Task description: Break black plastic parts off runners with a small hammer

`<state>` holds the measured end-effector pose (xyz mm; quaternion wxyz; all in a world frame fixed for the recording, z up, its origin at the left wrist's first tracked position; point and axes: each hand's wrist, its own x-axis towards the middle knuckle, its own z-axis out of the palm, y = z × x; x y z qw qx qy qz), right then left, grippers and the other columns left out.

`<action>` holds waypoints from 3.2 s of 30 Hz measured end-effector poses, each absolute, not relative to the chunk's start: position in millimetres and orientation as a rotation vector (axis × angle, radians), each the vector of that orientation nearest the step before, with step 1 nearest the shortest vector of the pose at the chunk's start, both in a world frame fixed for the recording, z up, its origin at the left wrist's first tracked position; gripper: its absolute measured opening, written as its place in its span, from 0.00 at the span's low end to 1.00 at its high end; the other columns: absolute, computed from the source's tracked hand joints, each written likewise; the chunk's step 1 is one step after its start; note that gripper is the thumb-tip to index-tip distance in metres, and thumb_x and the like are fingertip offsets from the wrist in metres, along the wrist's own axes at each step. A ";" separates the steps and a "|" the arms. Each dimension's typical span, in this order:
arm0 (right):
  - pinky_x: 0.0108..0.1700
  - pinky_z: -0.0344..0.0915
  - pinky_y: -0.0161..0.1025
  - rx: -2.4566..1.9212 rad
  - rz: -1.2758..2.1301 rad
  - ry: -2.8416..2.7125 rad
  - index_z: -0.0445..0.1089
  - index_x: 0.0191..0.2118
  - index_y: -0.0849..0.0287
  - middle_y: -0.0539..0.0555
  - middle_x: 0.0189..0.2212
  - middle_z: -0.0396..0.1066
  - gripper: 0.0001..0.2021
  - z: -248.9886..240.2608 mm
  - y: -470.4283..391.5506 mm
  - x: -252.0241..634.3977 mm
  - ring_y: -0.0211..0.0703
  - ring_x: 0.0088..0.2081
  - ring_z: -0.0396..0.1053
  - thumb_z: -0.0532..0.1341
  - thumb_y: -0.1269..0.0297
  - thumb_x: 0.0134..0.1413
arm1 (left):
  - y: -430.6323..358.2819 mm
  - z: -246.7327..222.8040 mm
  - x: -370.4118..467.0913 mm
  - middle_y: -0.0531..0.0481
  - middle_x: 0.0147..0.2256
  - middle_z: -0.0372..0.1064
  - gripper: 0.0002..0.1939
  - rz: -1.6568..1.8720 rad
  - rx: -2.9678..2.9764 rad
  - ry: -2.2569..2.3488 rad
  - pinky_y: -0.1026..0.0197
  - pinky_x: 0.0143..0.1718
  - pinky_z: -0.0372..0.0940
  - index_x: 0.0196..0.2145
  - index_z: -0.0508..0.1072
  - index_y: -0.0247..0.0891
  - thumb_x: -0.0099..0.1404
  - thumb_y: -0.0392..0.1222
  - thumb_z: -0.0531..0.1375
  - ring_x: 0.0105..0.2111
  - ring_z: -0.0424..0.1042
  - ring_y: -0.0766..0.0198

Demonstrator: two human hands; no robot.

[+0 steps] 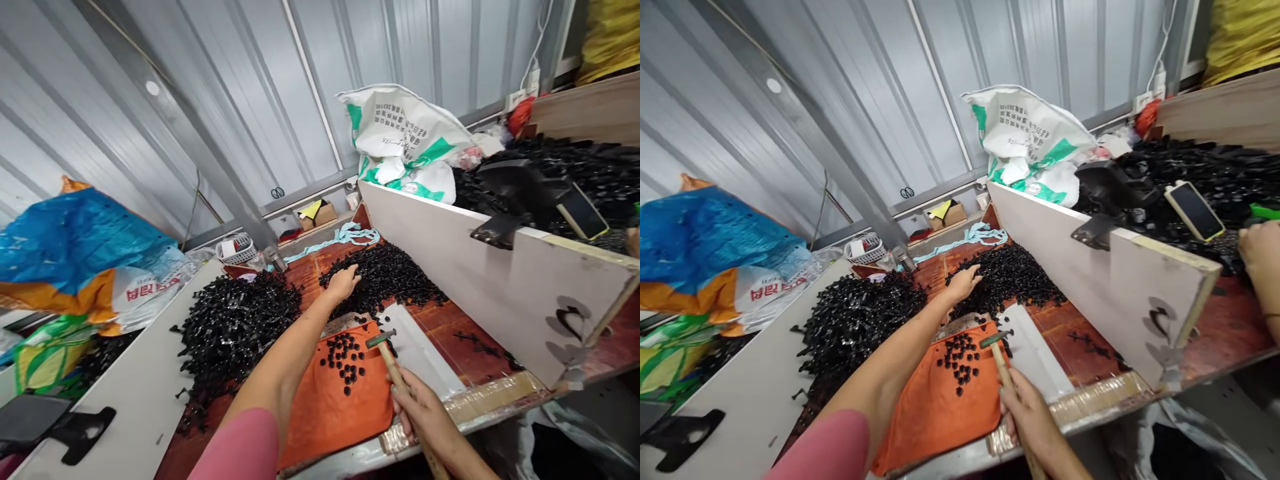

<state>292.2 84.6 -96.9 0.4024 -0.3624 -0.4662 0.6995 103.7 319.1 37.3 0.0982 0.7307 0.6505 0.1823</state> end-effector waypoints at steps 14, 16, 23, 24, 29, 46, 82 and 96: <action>0.15 0.57 0.30 -1.163 1.519 -1.219 0.68 0.45 0.56 0.43 0.22 0.65 0.25 -66.5 75.1 287.2 0.31 0.13 0.57 0.65 0.43 0.49 | 98.9 70.7 -29.6 0.51 0.33 0.73 0.20 1.179 1.226 1.212 0.62 0.37 0.67 0.38 0.68 0.39 0.66 0.60 0.61 0.31 0.72 0.65; 0.15 0.57 0.30 -1.186 1.501 -1.216 0.68 0.45 0.56 0.43 0.22 0.65 0.24 -65.8 75.1 285.7 0.31 0.13 0.57 0.66 0.44 0.49 | 65.6 60.0 -43.7 0.52 0.32 0.71 0.20 1.064 1.088 1.127 0.64 0.34 0.66 0.39 0.69 0.39 0.64 0.59 0.64 0.29 0.69 0.67; 0.15 0.56 0.30 -1.209 1.477 -1.220 0.66 0.46 0.56 0.42 0.23 0.65 0.24 -69.9 74.0 284.5 0.30 0.13 0.57 0.65 0.44 0.50 | 37.9 34.6 -50.6 0.51 0.33 0.70 0.21 0.831 1.068 1.051 0.67 0.32 0.63 0.41 0.72 0.37 0.59 0.55 0.69 0.29 0.68 0.68; 0.15 0.56 0.30 -1.210 1.477 -1.221 0.66 0.46 0.56 0.42 0.23 0.65 0.24 -69.5 73.4 284.7 0.30 0.13 0.57 0.65 0.44 0.51 | 40.5 31.4 -51.6 0.51 0.33 0.70 0.23 0.810 1.079 1.062 0.65 0.33 0.64 0.43 0.72 0.38 0.59 0.56 0.69 0.29 0.69 0.67; 0.16 0.56 0.30 -1.219 1.486 -1.221 0.65 0.48 0.57 0.42 0.24 0.65 0.24 -66.7 69.5 284.9 0.29 0.14 0.58 0.63 0.44 0.55 | 61.2 16.7 -64.1 0.49 0.35 0.74 0.18 0.731 1.588 1.538 0.60 0.39 0.65 0.41 0.74 0.42 0.66 0.58 0.57 0.35 0.72 0.58; 0.18 0.53 0.28 -1.269 1.685 -1.170 0.64 0.49 0.56 0.42 0.25 0.64 0.22 -56.9 69.6 288.4 0.28 0.16 0.55 0.63 0.44 0.60 | 101.2 -6.0 -30.9 0.52 0.24 0.69 0.22 0.311 1.886 1.815 0.60 0.31 0.54 0.24 0.62 0.43 0.72 0.51 0.41 0.28 0.70 0.59; 0.55 0.69 0.43 -1.304 1.121 -2.081 0.57 0.70 0.42 0.52 0.59 0.73 0.24 6.2 94.5 242.9 0.49 0.55 0.74 0.48 0.62 0.73 | 109.5 -21.7 -41.5 0.50 0.32 0.78 0.22 0.491 1.744 1.639 0.61 0.39 0.63 0.30 0.72 0.41 0.72 0.52 0.44 0.35 0.75 0.59; 0.47 0.71 0.43 -1.454 1.060 -2.131 0.61 0.67 0.50 0.56 0.48 0.79 0.22 -5.2 86.6 253.0 0.50 0.46 0.77 0.49 0.61 0.72 | 106.4 -7.0 -24.1 0.50 0.35 0.81 0.18 -0.031 1.956 1.905 0.61 0.32 0.54 0.31 0.74 0.43 0.73 0.45 0.48 0.36 0.76 0.57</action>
